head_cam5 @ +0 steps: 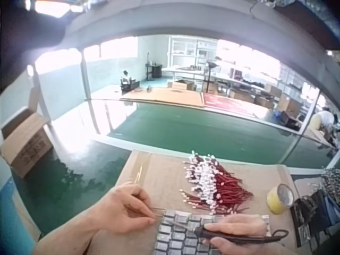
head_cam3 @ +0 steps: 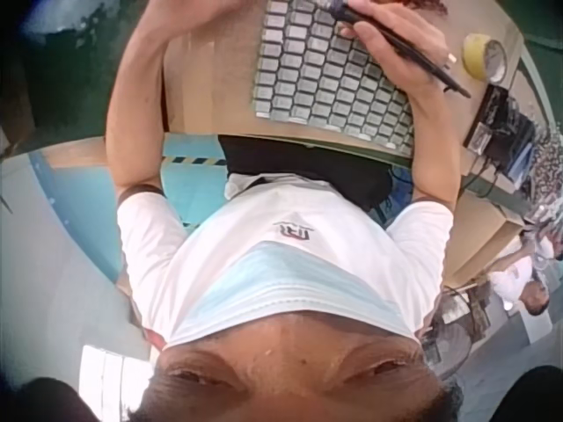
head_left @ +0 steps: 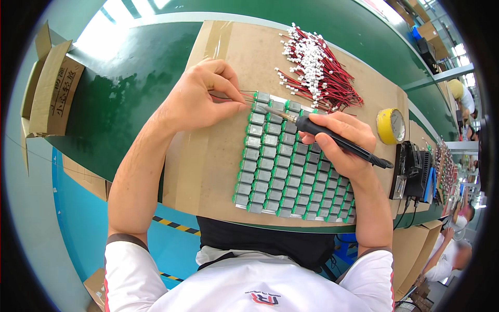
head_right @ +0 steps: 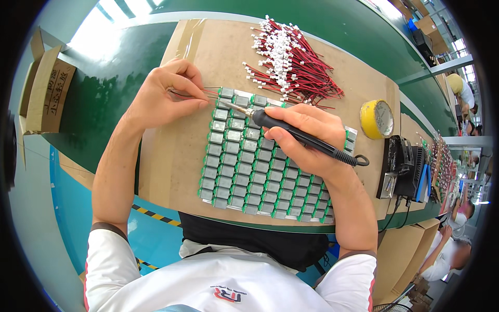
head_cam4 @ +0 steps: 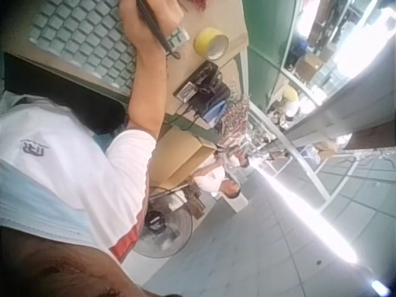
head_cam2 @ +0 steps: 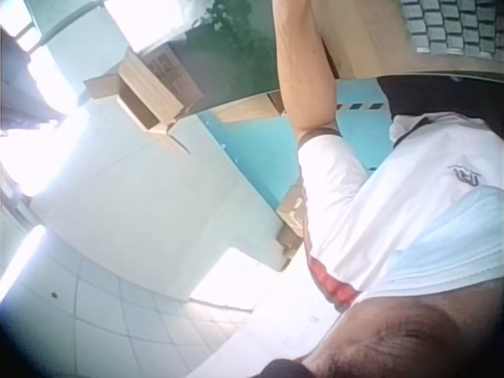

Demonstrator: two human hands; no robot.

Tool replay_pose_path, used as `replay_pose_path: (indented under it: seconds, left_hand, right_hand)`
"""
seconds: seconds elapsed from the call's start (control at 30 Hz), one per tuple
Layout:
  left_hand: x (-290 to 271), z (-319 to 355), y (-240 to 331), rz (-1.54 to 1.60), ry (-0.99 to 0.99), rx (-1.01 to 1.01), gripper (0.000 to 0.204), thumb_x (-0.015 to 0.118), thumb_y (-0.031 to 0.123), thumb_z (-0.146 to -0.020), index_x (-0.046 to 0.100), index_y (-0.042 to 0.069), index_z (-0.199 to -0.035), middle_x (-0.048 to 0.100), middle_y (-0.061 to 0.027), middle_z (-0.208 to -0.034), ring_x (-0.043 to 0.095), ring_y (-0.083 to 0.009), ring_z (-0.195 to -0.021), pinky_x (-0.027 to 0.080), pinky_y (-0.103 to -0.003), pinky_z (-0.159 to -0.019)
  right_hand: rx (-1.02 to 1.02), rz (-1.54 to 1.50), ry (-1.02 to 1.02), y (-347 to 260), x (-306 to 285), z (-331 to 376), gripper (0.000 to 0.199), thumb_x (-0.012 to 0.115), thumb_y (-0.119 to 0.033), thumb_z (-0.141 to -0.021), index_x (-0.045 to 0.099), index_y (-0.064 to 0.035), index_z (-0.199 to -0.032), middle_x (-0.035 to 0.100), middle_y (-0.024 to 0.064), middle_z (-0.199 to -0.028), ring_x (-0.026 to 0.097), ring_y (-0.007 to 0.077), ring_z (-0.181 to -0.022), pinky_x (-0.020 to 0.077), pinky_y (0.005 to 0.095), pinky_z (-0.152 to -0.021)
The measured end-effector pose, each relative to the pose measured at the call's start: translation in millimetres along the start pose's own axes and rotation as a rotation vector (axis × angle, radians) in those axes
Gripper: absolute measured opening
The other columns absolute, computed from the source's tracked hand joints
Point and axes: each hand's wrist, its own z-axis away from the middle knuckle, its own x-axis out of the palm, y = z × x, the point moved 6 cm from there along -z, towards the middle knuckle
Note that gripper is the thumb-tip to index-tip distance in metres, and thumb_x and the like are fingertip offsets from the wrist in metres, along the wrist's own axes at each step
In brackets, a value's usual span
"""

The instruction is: The person fastens a waist strap, sits at a worktable, and solders wire leads onto battery cells using a soldering iron.

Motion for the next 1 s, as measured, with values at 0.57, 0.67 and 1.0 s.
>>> replay_pose_path:
  seconds: [0.57, 0.67, 1.0]
  left_hand:
    - [1.9, -0.5, 2.7, -0.101, -0.029, 0.005, 0.006, 0.080, 0.003, -0.080, 0.082, 0.001, -0.084, 0.067, -0.0047, -0.104, 0.064, -0.0173, -0.107, 0.065, -0.029, -0.086]
    - [1.9, -0.4, 2.4, -0.122, -0.028, 0.007, 0.006, 0.079, 0.003, -0.079, 0.083, 0.002, -0.084, 0.068, -0.0048, -0.104, 0.064, -0.0177, -0.107, 0.064, -0.029, -0.086]
    - [3.2, 1.3, -0.1, -0.124, 0.011, 0.045, 0.009, 0.079, -0.001, -0.077, 0.083, 0.003, -0.084, 0.067, -0.0009, -0.101, 0.062, -0.0133, -0.100, 0.058, -0.025, -0.076]
  right_hand:
    - [-0.014, 0.076, -0.054, 3.3, 2.2, -0.2, 0.031, 0.071, 0.002, -0.090, 0.074, 0.0075, -0.120, 0.076, 0.0185, -0.095, 0.079, 0.0243, -0.083, 0.0614, 0.0310, -0.073]
    - [-0.014, 0.070, -0.054, 3.9, 2.8, -0.2, 0.031, 0.071, 0.002, -0.090, 0.074, 0.0076, -0.120, 0.076, 0.0186, -0.096, 0.079, 0.0241, -0.083, 0.0614, 0.0310, -0.073]
    - [0.011, 0.043, -0.071, 4.1, 4.6, -0.7, 0.032, 0.072, 0.004, -0.089, 0.073, 0.0075, -0.121, 0.075, 0.0184, -0.097, 0.078, 0.0235, -0.083, 0.0612, 0.0312, -0.073]
